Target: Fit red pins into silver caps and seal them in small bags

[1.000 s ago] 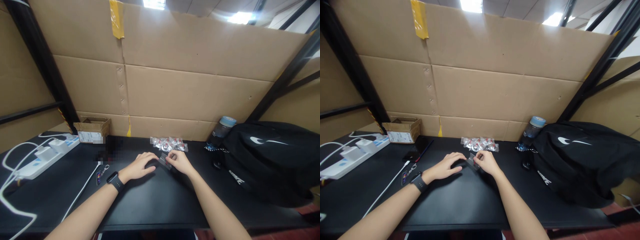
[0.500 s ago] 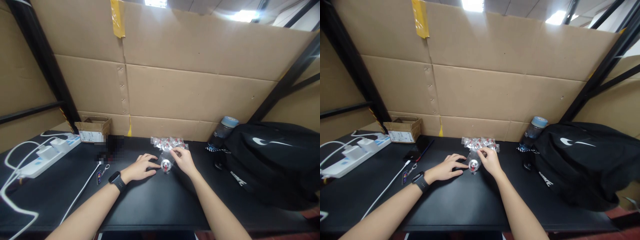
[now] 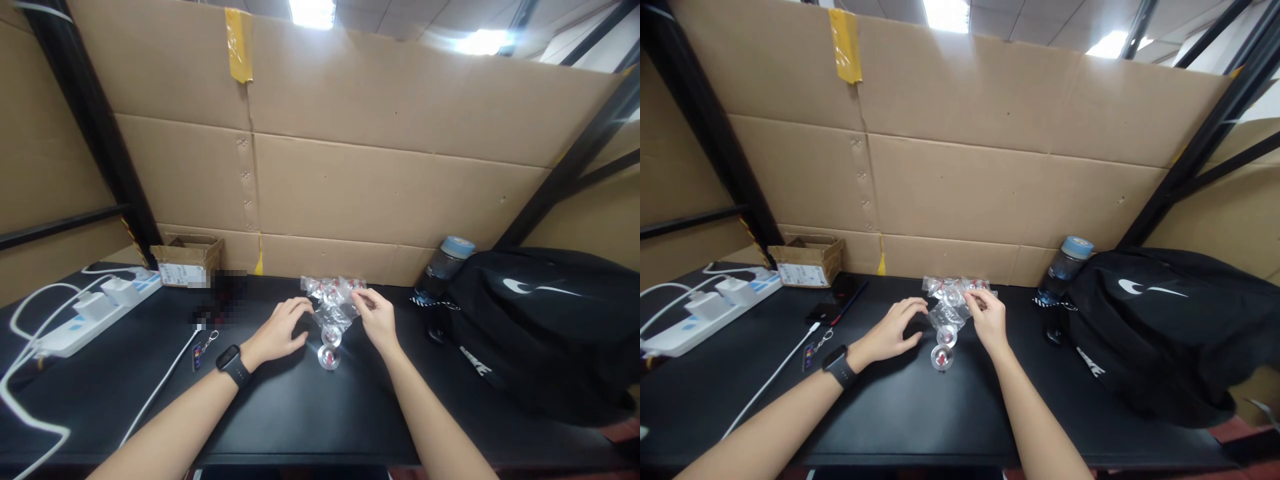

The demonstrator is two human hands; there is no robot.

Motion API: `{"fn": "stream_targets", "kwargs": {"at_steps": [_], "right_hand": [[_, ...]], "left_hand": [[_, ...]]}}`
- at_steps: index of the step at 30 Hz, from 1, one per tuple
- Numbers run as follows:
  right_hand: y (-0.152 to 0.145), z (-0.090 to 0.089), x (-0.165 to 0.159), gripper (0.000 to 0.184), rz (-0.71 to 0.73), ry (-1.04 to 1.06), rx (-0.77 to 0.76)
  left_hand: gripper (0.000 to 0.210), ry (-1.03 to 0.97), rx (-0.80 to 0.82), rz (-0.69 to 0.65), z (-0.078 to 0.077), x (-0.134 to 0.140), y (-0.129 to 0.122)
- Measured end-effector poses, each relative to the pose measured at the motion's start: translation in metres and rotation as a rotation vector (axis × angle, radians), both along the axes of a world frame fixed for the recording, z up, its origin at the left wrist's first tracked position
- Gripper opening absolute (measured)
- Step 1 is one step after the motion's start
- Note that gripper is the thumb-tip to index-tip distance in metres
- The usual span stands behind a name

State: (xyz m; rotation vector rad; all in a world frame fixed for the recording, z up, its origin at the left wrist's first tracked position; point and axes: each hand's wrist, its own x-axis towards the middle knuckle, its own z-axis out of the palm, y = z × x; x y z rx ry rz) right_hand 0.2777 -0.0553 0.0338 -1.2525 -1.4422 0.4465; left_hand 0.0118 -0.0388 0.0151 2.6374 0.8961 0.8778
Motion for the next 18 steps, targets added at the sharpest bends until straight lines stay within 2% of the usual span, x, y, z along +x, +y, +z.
{"fn": "stream_targets", "kwargs": {"at_steps": [3,6,10,12,15,18], "right_hand": [[0.001,-0.005,-0.008,0.038,0.088,0.134,-0.084],[0.001,-0.009,-0.018,0.038,0.178,0.208,-0.144],[0.0,-0.012,-0.024,0.039,0.253,0.168,-0.19],[-0.001,-0.013,-0.024,0.041,0.248,0.093,-0.179],[-0.001,-0.013,-0.023,0.036,0.201,-0.075,-0.107],[0.0,-0.015,-0.018,0.028,0.179,-0.277,-0.048]], "left_hand": [[0.05,0.031,0.182,0.012,0.006,0.008,-0.009],[0.042,0.13,0.314,-0.039,0.006,0.015,-0.015],[0.035,0.184,0.354,-0.102,0.0,0.018,-0.014],[0.035,0.174,0.337,-0.082,-0.001,0.014,-0.007],[0.036,0.123,0.299,0.079,-0.001,-0.001,0.017],[0.038,0.07,0.248,0.366,-0.005,-0.024,0.049]]}}
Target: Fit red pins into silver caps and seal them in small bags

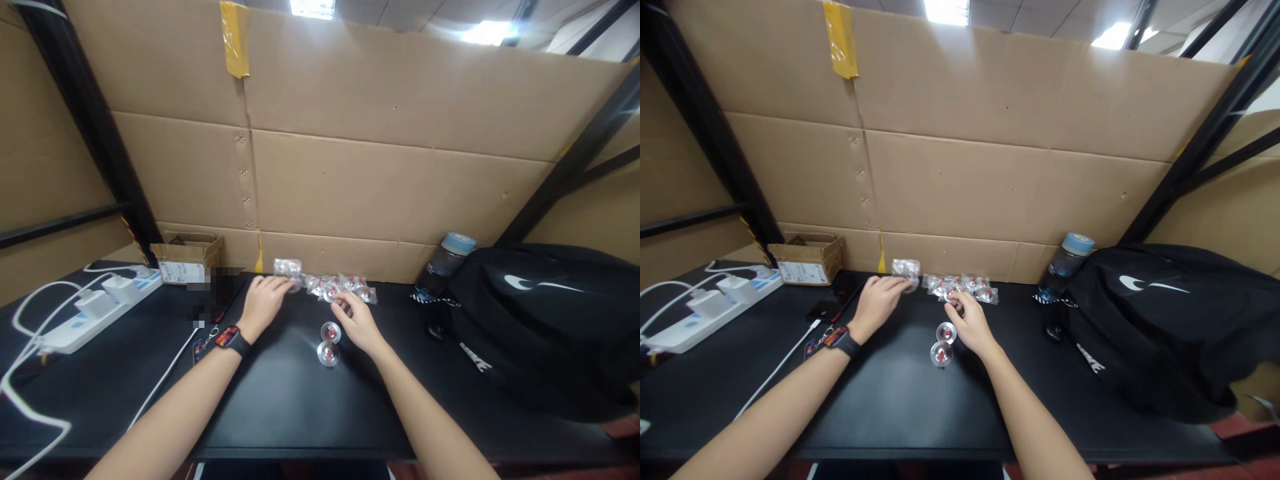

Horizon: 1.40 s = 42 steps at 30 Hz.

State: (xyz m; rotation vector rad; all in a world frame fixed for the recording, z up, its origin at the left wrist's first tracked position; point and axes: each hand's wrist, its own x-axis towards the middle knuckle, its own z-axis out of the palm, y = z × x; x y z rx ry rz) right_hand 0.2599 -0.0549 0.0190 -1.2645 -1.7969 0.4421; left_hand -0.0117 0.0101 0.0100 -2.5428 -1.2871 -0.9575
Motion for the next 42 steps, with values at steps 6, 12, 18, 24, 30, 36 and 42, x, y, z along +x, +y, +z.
{"fn": "stream_targets", "kwargs": {"at_steps": [6,12,18,24,30,36,42], "right_hand": [[0.014,-0.015,0.016,0.036,-0.107,-0.372,0.038],[0.036,-0.02,0.018,0.046,-0.076,-0.588,-0.059],[0.054,-0.017,0.007,0.043,-0.12,-0.665,-0.047],[0.056,-0.015,0.007,0.044,-0.128,-0.683,-0.003],[0.053,-0.014,0.012,0.041,-0.114,-0.61,0.0],[0.047,0.0,0.014,0.017,-0.112,-0.424,0.055],[0.019,0.025,0.006,0.016,0.018,-0.102,0.093]], "left_hand": [[0.038,0.08,-0.227,0.248,-0.035,-0.033,0.042],[0.043,0.125,-0.166,0.283,-0.042,-0.035,0.04],[0.043,0.083,-0.098,0.264,-0.027,-0.027,0.025],[0.038,0.036,-0.126,-0.014,-0.012,-0.012,-0.004],[0.032,0.049,-0.277,-0.258,-0.014,0.004,-0.019],[0.041,0.007,-0.31,-0.309,-0.008,0.014,-0.025],[0.039,-0.373,-0.398,-0.377,0.0,0.028,-0.037]]}}
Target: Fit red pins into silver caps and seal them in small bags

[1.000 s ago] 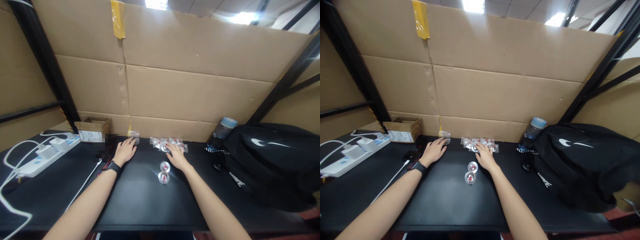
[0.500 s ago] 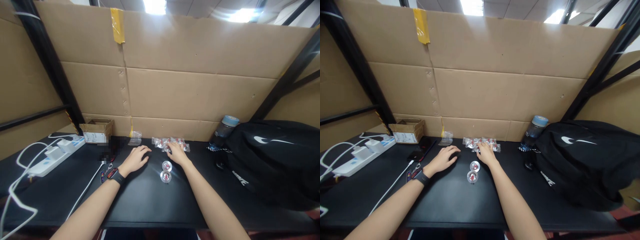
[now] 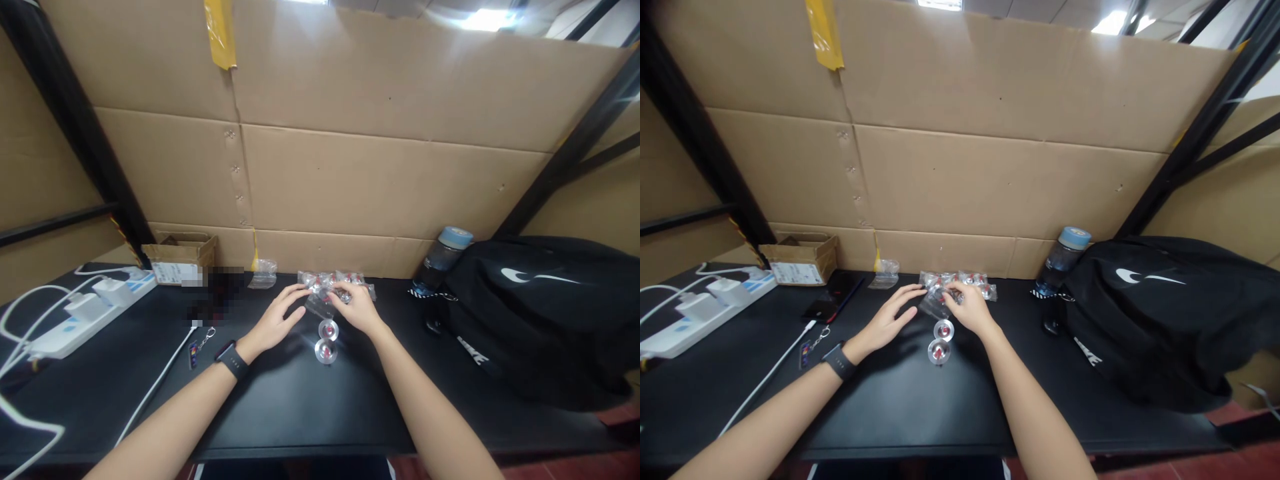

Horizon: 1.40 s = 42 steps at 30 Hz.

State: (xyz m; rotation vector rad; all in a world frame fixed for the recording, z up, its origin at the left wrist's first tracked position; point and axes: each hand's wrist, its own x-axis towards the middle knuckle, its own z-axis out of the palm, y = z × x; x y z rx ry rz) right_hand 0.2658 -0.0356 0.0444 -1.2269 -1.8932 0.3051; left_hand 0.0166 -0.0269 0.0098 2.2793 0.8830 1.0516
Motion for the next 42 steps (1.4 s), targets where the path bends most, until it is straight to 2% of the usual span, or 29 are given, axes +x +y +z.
{"fn": "stream_targets", "kwargs": {"at_steps": [3,6,11,16,22,27,31,35,40,42], "right_hand": [[-0.01,0.008,-0.005,0.019,0.089,0.033,-0.084],[-0.014,0.012,-0.006,0.019,0.174,0.007,-0.167],[-0.017,0.016,0.003,0.017,0.268,-0.155,-0.279],[-0.018,0.019,0.009,0.017,0.255,-0.216,-0.219],[-0.01,0.011,0.011,0.018,0.213,-0.044,-0.129],[-0.005,0.005,0.007,0.02,0.176,0.111,-0.086],[-0.006,0.001,-0.002,0.02,0.148,0.217,-0.063],[-0.006,-0.002,-0.01,0.024,0.13,0.316,-0.043],[-0.003,-0.009,-0.012,0.05,0.205,0.43,-0.161],[-0.001,-0.013,-0.012,0.054,0.253,0.498,-0.228]], "left_hand": [[0.045,-0.192,-0.163,-0.037,-0.005,0.006,-0.002],[0.062,-0.177,-0.287,-0.133,-0.01,0.008,-0.004],[0.06,0.01,-0.268,-0.183,-0.011,0.012,-0.008],[0.05,0.051,-0.241,-0.182,-0.01,0.016,-0.008],[0.044,0.03,-0.284,-0.151,-0.013,0.016,-0.006],[0.034,-0.17,-0.292,-0.076,-0.016,0.018,-0.001],[0.035,-0.347,-0.357,-0.065,-0.014,0.02,0.002],[0.037,-0.438,-0.374,-0.031,-0.014,0.02,0.002],[0.033,-0.593,-0.403,-0.01,-0.013,0.017,0.003],[0.026,-0.594,-0.365,-0.028,-0.011,0.013,0.004]]}}
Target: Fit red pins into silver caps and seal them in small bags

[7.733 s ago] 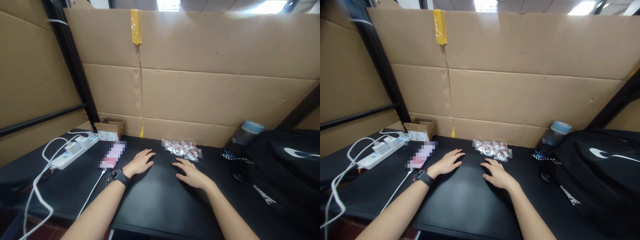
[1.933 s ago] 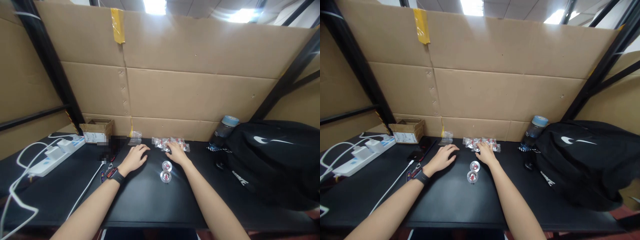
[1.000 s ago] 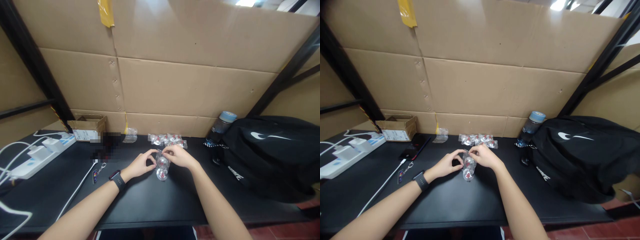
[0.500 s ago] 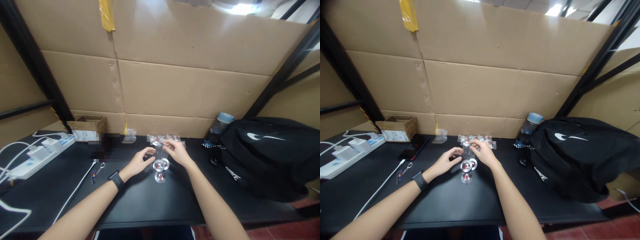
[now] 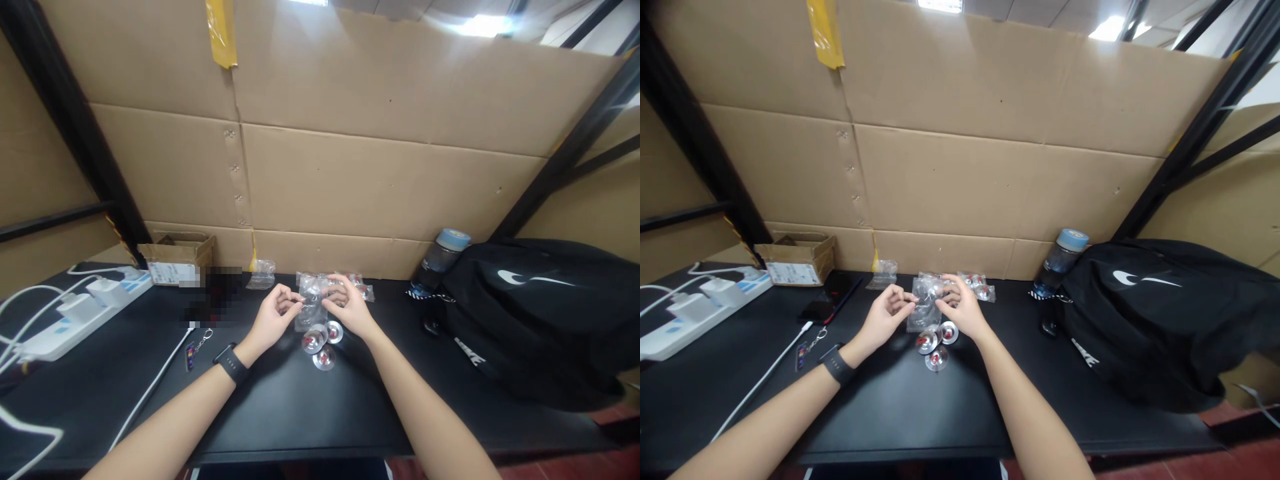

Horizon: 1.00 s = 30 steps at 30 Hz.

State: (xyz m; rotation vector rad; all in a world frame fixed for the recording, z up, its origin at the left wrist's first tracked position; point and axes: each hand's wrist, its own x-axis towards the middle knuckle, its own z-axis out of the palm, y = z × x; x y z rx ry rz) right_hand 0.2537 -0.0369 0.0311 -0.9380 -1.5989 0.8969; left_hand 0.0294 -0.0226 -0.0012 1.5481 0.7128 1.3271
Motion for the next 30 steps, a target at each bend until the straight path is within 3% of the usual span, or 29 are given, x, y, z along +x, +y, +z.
{"fn": "stream_targets", "kwargs": {"at_steps": [5,7,10,13,18,21,25,30], "right_hand": [[0.004,-0.007,-0.002,0.052,0.017,0.143,-0.067],[0.005,-0.008,-0.004,0.042,-0.012,0.165,-0.06],[0.004,-0.009,-0.008,0.018,-0.042,0.107,-0.007],[0.001,-0.008,-0.011,0.015,-0.024,0.0,0.037],[-0.001,-0.008,-0.009,0.043,-0.025,-0.106,0.055],[0.002,-0.012,-0.006,0.051,-0.053,-0.123,0.064],[0.01,-0.021,-0.001,0.049,-0.113,-0.146,0.07],[0.01,-0.026,-0.005,0.054,-0.132,-0.207,0.127]], "left_hand": [[0.014,0.185,0.167,0.082,0.008,-0.01,0.003],[0.014,0.257,0.223,0.11,0.011,-0.013,0.003],[0.018,0.308,0.257,0.114,0.014,-0.017,0.002],[0.026,0.327,0.237,0.088,0.013,-0.02,0.002],[0.048,0.366,0.221,0.067,0.01,-0.023,0.003],[0.059,0.438,0.273,0.146,0.013,-0.025,0.003],[0.057,0.632,0.495,0.233,0.019,-0.031,0.002],[0.058,0.825,0.711,0.176,0.022,-0.029,-0.002]]}}
